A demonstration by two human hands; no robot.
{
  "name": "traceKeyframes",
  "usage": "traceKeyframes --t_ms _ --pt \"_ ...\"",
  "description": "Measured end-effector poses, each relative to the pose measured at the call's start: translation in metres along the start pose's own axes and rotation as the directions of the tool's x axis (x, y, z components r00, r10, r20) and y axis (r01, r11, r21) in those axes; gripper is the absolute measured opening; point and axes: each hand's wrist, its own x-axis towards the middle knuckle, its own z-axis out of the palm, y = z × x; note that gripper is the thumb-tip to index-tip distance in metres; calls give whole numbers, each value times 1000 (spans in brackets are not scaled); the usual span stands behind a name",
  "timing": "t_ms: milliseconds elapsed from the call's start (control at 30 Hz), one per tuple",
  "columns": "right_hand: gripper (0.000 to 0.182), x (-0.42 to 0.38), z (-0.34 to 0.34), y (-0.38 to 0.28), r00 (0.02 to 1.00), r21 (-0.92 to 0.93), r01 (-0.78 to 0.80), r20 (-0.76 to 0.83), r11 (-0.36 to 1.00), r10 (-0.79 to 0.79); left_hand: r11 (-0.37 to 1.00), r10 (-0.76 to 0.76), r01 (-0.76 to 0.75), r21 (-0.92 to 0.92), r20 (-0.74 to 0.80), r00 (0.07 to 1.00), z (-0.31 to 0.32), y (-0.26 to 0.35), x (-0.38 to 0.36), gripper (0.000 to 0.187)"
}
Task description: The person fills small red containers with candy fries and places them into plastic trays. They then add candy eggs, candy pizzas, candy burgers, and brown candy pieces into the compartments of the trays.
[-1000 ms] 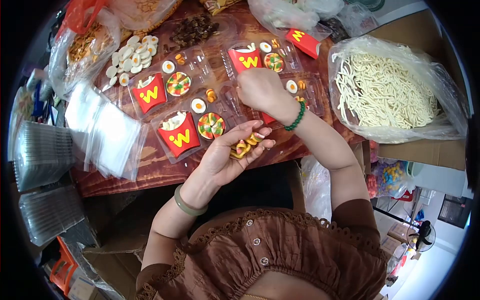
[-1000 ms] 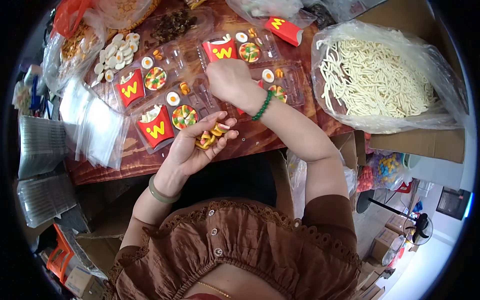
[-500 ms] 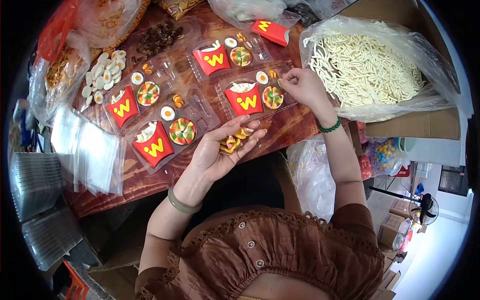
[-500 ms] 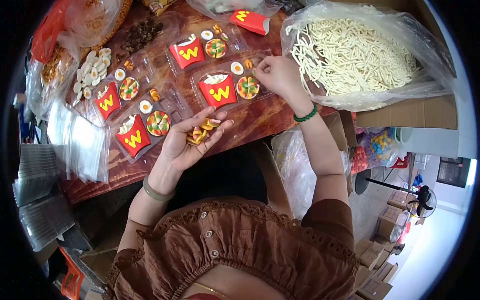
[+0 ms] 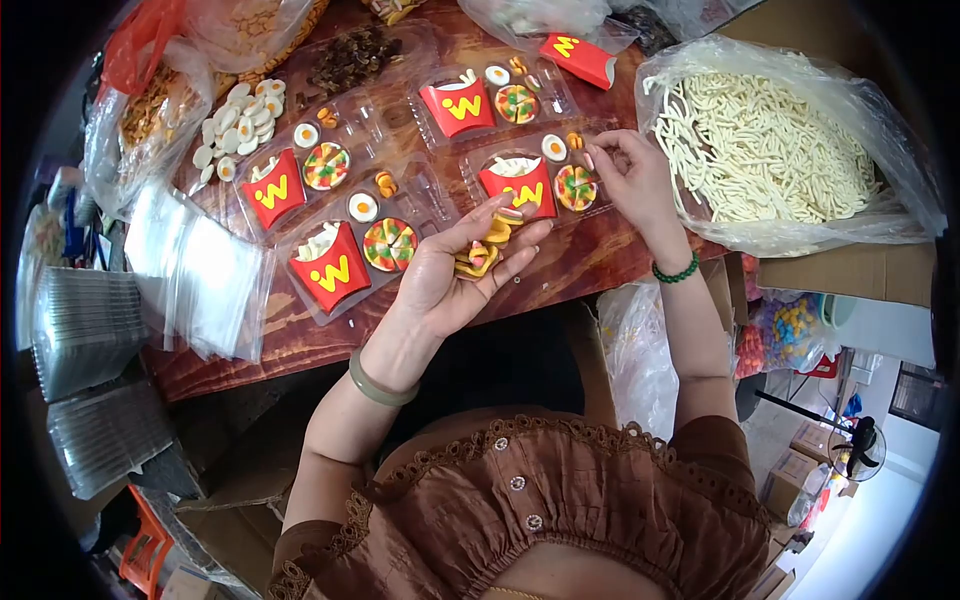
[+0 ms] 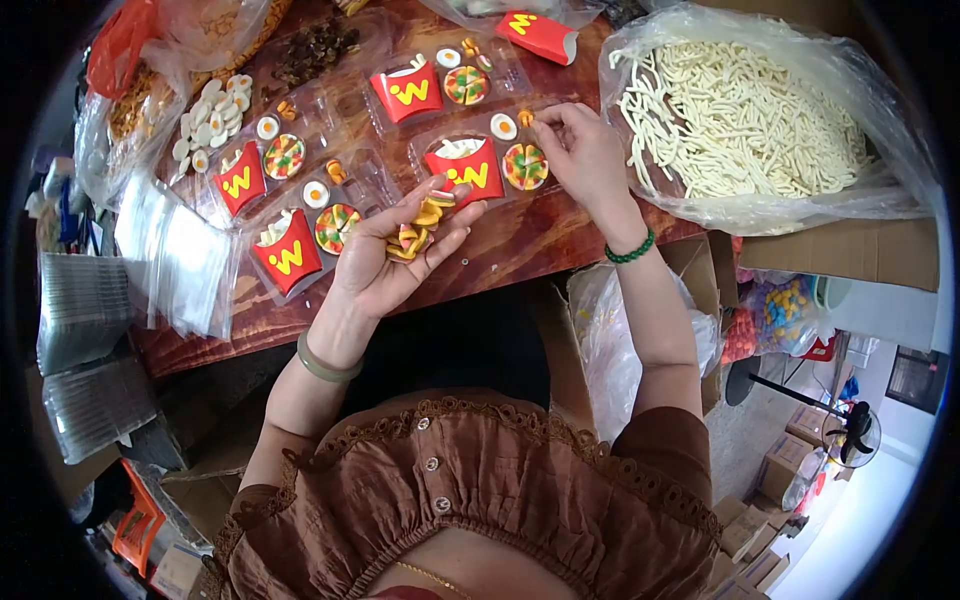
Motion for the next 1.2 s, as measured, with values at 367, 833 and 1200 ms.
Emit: traceKeyframes --t_ms 367,833,1200 --pt "12 27 30 -109 715 397 283 520 873 -468 968 165 -139 207 -110 980 -2 29 -15 36" --pt "18 115 179 -145 880 309 126 403 943 -250 945 318 -307 113 -94 943 -26 80 -61 39" --pt "20 99 145 -177 795 366 316 402 875 -455 924 378 -372 86 -67 924 -29 98 -73 37"
